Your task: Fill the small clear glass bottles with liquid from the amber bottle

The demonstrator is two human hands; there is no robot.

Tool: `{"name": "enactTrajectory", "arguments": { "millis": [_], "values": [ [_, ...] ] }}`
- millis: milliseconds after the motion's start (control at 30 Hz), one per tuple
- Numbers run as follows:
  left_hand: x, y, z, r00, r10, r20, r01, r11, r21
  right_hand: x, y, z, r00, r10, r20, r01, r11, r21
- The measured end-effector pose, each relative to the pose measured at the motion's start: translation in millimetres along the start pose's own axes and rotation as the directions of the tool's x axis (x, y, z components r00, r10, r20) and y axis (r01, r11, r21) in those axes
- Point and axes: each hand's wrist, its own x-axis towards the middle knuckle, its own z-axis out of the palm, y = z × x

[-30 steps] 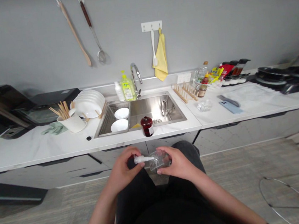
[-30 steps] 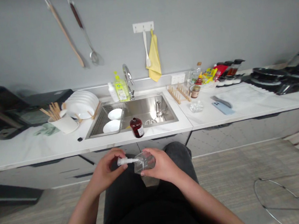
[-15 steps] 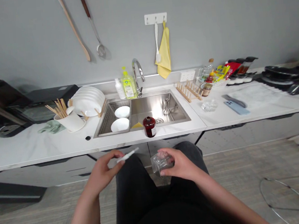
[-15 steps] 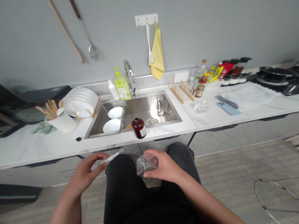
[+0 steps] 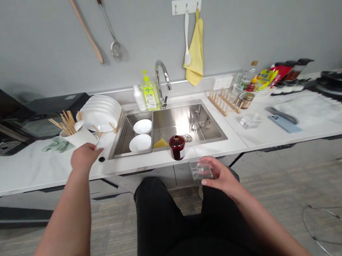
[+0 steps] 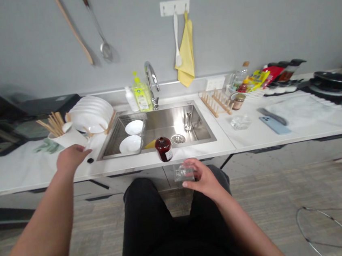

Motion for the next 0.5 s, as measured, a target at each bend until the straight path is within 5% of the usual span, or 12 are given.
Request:
{"name": "enactTrajectory", "arguments": {
  "millis": [233,500],
  "values": [
    [34.3,-0.4,28.9,0.978,-0.059,0.2,0.034,0.991,0.128,-0.9,4.1,-28.9,0.993,0.053,-0.105,-0.052,0.998,0.019],
    [37.2,-3.8,30.1,0.994,-0.017,0.109,0.021,0.999,-0.039,-6.7,4.4,-32.1,0.99,0.075,-0.116,-0.077,0.997,-0.013]
  ]
}}
